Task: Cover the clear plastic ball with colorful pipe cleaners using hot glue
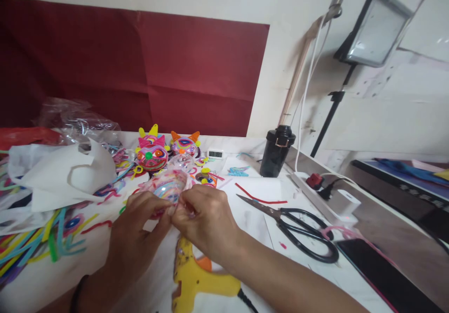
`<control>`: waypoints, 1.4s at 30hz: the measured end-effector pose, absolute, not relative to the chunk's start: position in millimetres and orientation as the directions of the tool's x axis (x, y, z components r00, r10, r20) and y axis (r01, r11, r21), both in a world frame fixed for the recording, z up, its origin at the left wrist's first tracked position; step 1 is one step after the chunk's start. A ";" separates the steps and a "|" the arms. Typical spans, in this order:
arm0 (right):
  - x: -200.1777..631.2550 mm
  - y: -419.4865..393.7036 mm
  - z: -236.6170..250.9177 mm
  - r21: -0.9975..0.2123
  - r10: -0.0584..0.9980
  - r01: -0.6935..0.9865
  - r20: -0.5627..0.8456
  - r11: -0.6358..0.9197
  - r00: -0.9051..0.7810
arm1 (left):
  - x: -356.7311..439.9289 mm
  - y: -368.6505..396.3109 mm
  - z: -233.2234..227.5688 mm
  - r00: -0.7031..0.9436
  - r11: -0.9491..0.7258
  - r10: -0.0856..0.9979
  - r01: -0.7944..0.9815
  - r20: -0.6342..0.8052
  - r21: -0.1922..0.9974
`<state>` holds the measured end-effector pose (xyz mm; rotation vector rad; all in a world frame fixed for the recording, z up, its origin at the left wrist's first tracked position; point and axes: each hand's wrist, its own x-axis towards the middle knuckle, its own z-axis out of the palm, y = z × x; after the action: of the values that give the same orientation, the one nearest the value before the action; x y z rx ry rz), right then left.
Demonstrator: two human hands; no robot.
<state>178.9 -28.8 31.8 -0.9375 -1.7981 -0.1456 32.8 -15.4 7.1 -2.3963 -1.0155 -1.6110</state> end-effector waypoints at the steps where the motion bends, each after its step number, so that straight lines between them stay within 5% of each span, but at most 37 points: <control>1: 179.7 -28.4 33.0 -0.348 0.547 0.640 0.826 0.685 -0.136 | 32.6 -15.2 7.9 0.212 -0.765 0.510 0.555 0.834 0.327; 4: 182.4 -27.9 33.8 -0.354 0.557 0.622 0.815 0.699 -0.163 | 31.9 -13.7 9.4 0.166 -0.719 0.598 0.545 0.784 0.432; 10: 183.7 -30.8 25.3 -0.010 0.397 0.748 0.852 0.664 -0.341 | 32.3 -10.8 11.2 0.121 -0.672 0.653 0.548 0.747 0.499; 24: 179.8 -42.5 28.3 0.328 0.449 0.788 0.680 0.522 -0.580 | 35.3 -11.1 6.1 0.184 -0.673 0.632 0.612 0.753 0.415; 30: 181.1 -42.2 24.9 0.360 0.368 0.755 0.707 0.549 -0.604 | 36.7 -13.0 4.9 0.209 -0.659 0.673 0.605 0.710 0.446; 42: 184.9 -29.7 21.3 0.179 0.358 0.777 0.810 0.604 -0.465 | 34.3 -11.0 7.1 0.181 -0.623 0.759 0.482 0.626 0.616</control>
<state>184.9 -29.7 21.3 -0.8931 -2.0686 -0.7016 34.3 -11.0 7.1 -2.6125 -1.4211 -1.6979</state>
